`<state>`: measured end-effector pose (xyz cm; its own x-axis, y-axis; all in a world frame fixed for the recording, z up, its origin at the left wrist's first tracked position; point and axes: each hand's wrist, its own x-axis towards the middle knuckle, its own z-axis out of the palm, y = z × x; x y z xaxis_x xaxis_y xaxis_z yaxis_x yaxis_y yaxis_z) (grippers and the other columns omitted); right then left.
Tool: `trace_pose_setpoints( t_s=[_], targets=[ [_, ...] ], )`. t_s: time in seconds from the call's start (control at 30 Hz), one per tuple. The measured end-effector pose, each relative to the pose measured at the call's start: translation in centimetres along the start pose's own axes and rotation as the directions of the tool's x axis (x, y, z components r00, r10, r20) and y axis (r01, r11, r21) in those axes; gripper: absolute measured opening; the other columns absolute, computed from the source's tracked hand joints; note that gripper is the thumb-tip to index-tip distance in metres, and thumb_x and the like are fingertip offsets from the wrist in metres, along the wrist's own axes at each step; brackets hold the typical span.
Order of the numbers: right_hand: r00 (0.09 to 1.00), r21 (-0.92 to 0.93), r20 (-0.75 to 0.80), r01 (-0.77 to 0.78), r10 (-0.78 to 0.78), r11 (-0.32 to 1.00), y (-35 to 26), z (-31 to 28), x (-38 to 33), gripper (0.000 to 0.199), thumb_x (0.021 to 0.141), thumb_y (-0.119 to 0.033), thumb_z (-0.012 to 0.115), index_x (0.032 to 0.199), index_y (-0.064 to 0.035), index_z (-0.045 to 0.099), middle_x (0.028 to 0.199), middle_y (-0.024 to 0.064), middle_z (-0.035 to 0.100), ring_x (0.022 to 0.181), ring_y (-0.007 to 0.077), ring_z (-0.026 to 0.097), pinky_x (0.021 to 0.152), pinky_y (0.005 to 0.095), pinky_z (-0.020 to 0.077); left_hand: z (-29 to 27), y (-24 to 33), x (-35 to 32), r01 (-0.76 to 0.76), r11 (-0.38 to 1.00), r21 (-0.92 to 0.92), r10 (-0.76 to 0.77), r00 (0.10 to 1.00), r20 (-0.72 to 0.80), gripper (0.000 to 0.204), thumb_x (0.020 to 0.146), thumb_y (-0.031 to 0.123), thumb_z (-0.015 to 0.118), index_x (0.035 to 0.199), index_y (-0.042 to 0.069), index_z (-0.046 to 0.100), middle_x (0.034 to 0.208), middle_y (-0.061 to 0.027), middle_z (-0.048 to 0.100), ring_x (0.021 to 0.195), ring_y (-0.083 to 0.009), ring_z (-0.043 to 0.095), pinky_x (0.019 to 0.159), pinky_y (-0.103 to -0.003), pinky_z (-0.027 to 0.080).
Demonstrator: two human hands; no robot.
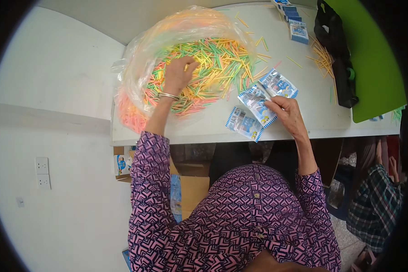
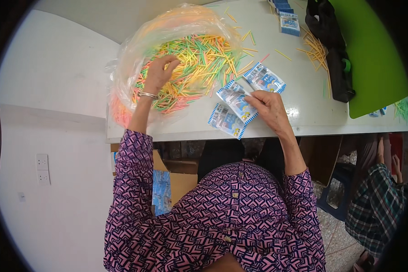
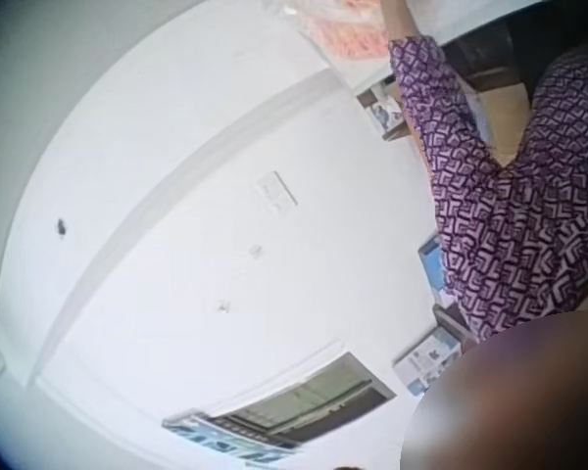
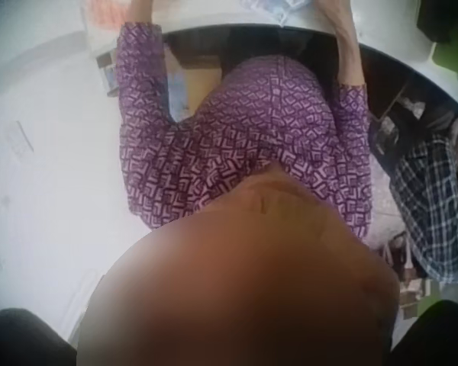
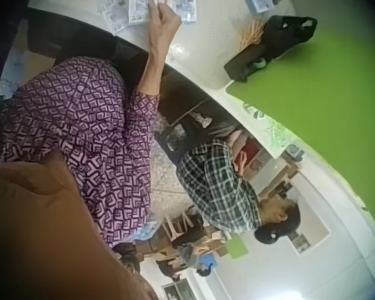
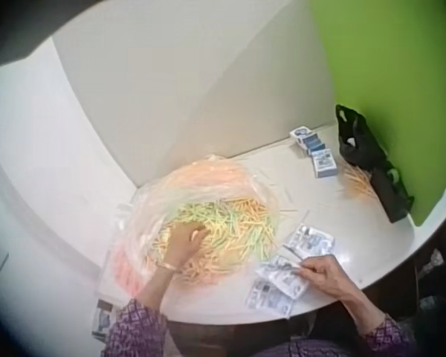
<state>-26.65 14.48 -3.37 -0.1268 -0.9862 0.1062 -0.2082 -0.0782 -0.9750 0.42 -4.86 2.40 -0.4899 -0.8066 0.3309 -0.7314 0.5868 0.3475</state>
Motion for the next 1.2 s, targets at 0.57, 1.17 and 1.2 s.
trace_pose_setpoints(
  t_s=[0.57,1.17,1.2],
  targets=[
    [0.997,0.055,0.024,0.074,-0.075,0.996,1.1,1.7,0.2,0.024,0.082,-0.014,0.062,0.071,0.0058,0.056,0.055,0.0064,0.045,0.054,0.0096,0.039,0.049,0.029,0.0329,3.3,-5.8,1.4,-0.524,0.597,0.608,0.333,0.851,0.407,0.021,0.077,0.02,0.058,0.095,0.01,0.061,0.106,-0.0115,0.053,0.104,-0.0272,0.046,0.092,-0.048,0.032],
    [0.985,0.275,-0.17,0.073,-0.026,0.959,0.4,0.8,2.8,0.028,0.087,-0.021,0.06,0.069,0.0002,0.057,0.059,-0.0059,0.043,0.059,0.0024,0.037,0.051,0.0228,0.0286,-0.9,-3.6,0.8,-0.317,0.796,0.516,0.229,0.946,0.229,0.014,0.083,0.017,0.056,0.087,0.004,0.058,0.079,-0.0103,0.059,0.084,-0.0281,0.055,0.079,-0.043,0.039],
    [0.988,0.282,-0.151,0.068,-0.026,0.957,0.1,0.9,3.4,0.028,0.087,-0.021,0.06,0.069,0.0002,0.057,0.059,-0.0059,0.043,0.059,0.0024,0.037,0.051,0.0228,0.0286,-1.0,-3.1,1.0,-0.203,0.938,0.281,0.137,0.962,0.237,0.017,0.085,0.02,0.055,0.088,0.003,0.058,0.076,-0.0098,0.06,0.078,-0.0263,0.058,0.072,-0.04,0.042]
  ],
)
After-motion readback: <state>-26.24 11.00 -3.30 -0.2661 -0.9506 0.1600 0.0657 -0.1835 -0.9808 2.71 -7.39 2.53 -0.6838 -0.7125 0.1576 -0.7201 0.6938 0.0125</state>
